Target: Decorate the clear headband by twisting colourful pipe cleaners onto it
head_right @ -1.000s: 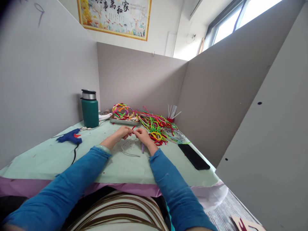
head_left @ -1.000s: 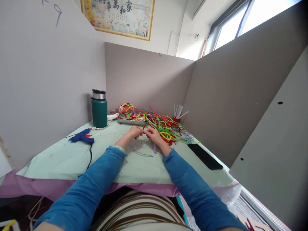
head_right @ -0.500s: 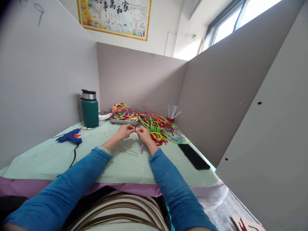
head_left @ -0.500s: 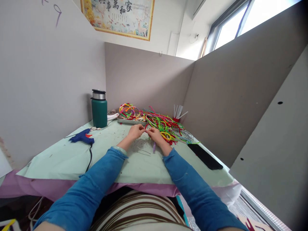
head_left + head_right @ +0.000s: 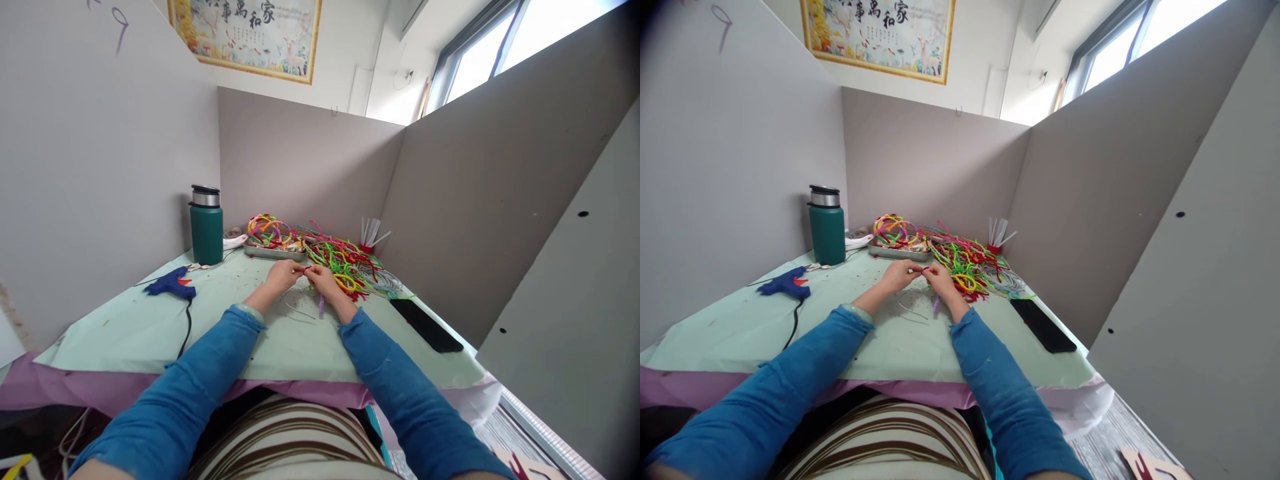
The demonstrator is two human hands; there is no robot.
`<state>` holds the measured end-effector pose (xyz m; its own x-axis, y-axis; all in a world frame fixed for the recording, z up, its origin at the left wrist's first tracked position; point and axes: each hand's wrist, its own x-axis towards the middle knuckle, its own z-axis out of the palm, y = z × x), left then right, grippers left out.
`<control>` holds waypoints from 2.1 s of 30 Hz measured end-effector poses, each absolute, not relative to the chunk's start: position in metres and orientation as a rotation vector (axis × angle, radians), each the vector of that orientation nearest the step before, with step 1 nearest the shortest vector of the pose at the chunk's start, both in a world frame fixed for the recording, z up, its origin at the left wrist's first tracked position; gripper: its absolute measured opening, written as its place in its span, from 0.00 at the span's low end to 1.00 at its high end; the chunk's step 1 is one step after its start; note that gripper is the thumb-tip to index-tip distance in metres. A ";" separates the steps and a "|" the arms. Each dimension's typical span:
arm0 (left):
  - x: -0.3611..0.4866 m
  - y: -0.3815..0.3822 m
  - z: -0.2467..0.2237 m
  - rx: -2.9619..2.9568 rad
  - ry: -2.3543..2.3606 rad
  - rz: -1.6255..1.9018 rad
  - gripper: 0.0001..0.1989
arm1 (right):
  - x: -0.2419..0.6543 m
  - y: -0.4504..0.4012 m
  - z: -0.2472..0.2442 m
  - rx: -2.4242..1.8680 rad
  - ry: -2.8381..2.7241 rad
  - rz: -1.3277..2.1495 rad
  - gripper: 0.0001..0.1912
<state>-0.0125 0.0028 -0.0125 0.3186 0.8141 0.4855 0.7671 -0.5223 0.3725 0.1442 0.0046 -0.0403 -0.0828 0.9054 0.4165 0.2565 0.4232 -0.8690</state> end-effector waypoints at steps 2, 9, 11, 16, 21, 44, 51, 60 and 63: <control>-0.013 0.003 -0.013 2.491 1.492 0.990 0.12 | 0.144 0.004 -0.040 -1.046 -1.607 0.747 0.10; -0.013 0.004 -0.014 2.512 1.486 0.990 0.13 | 0.145 0.007 -0.043 -1.033 -1.630 0.745 0.11; -0.013 0.004 -0.014 2.516 1.494 0.960 0.12 | 0.145 0.008 -0.043 -1.031 -1.638 0.743 0.12; -0.012 0.006 -0.015 2.498 1.535 0.894 0.12 | 0.146 0.009 -0.044 -1.027 -1.645 0.737 0.11; -0.012 0.006 -0.015 2.479 1.562 0.837 0.12 | 0.145 0.010 -0.045 -1.009 -1.655 0.732 0.13; -0.013 0.002 -0.016 1.697 1.122 0.793 0.12 | 0.145 0.000 -0.037 -0.934 -1.651 0.833 0.14; -0.013 0.001 -0.012 1.680 1.108 0.796 0.10 | 0.145 -0.003 -0.035 -0.917 -1.635 0.877 0.16; -0.013 0.000 -0.013 2.187 1.394 0.831 0.06 | 0.143 -0.007 -0.032 -0.945 -1.618 0.873 0.17; -0.014 0.008 -0.016 2.373 1.426 0.887 0.08 | 0.143 -0.005 -0.033 -0.948 -1.628 0.855 0.17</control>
